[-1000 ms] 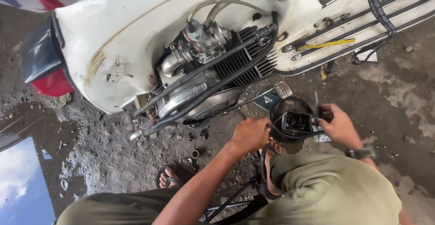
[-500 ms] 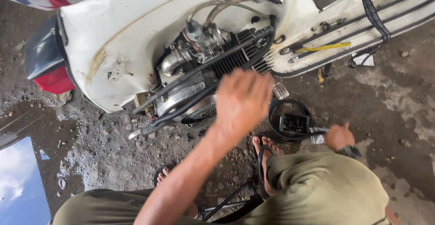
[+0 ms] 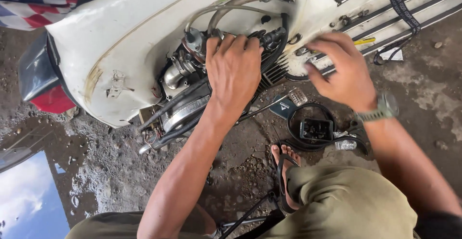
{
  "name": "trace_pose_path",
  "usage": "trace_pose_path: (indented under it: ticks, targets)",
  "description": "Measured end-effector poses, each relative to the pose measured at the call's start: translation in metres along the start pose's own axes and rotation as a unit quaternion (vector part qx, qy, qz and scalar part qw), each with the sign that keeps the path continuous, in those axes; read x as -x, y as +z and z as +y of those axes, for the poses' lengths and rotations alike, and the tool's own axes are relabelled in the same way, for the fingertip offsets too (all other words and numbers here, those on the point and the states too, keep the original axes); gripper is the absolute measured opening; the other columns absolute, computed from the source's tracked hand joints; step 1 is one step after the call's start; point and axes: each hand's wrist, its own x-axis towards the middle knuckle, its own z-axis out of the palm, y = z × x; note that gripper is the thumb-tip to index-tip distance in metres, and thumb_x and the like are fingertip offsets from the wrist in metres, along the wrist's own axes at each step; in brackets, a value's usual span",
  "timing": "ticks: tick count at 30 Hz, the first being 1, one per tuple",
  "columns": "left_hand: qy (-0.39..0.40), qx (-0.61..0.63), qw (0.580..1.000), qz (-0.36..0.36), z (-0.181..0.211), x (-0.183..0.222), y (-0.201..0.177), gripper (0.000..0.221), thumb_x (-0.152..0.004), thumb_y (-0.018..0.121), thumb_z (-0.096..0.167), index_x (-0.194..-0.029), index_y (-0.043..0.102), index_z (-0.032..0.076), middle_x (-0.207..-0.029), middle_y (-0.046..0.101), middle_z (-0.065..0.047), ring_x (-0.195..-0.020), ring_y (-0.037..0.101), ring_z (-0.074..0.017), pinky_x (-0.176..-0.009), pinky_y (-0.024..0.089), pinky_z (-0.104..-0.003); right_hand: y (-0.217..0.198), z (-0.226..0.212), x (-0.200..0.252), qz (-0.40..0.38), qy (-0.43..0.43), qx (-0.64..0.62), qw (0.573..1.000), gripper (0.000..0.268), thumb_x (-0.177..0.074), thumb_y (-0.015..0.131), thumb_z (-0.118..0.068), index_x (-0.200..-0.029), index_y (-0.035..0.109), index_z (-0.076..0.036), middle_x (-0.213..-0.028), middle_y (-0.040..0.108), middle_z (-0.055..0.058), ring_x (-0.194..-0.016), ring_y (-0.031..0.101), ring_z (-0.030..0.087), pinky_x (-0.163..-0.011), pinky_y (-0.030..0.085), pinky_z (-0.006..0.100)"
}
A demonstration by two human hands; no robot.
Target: Repairing and assembling the engine components of a motorcycle, specifically connecting wires and fitting a drive belt.
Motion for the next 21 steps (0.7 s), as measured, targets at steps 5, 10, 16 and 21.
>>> trace_pose_path:
  ticks: [5, 10, 16, 21]
  targets:
    - [-0.031, 0.01, 0.998, -0.055, 0.002, -0.005, -0.009, 0.019, -0.086, 0.081, 0.016, -0.076, 0.065, 0.012, -0.071, 0.065, -0.001, -0.073, 0.064, -0.0246, -0.082, 0.041, -0.04, 0.012, -0.017, -0.087, -0.167, -0.188, 0.011, 0.968, 0.058, -0.085, 0.087, -0.014, -0.137, 0.063, 0.0, -0.135, 0.063, 0.016, -0.126, 0.058, 0.034, -0.103, 0.044, 0.046]
    - [-0.018, 0.038, 0.998, -0.039, -0.003, -0.004, -0.008, 0.02, -0.087, 0.077, 0.014, -0.078, 0.059, 0.013, -0.07, 0.061, 0.0, -0.073, 0.06, -0.0252, -0.079, 0.037, -0.039, 0.026, -0.01, -0.102, -0.245, -0.173, 0.01, 0.954, 0.037, -0.091, 0.079, -0.012, -0.124, 0.066, -0.001, -0.122, 0.063, 0.013, -0.116, 0.057, 0.034, -0.104, 0.039, 0.05]
    - [-0.01, 0.051, 0.998, -0.027, -0.005, -0.003, -0.005, 0.019, -0.09, 0.074, 0.013, -0.08, 0.057, 0.013, -0.071, 0.059, 0.0, -0.073, 0.057, -0.0243, -0.079, 0.035, -0.039, 0.026, -0.014, -0.111, -0.312, -0.121, -0.062, 0.94, 0.021, -0.095, 0.068, -0.003, -0.115, 0.063, 0.0, -0.115, 0.056, 0.013, -0.111, 0.052, 0.034, -0.099, 0.035, 0.046]
    - [-0.008, 0.057, 0.998, -0.029, -0.005, -0.002, -0.004, 0.018, -0.091, 0.072, 0.012, -0.081, 0.057, 0.013, -0.072, 0.058, 0.0, -0.074, 0.056, -0.0238, -0.078, 0.035, -0.038, 0.022, -0.019, -0.124, -0.386, -0.066, -0.067, 0.918, 0.02, -0.102, 0.061, -0.013, -0.118, 0.065, -0.002, -0.116, 0.053, 0.012, -0.112, 0.052, 0.034, -0.104, 0.033, 0.051]
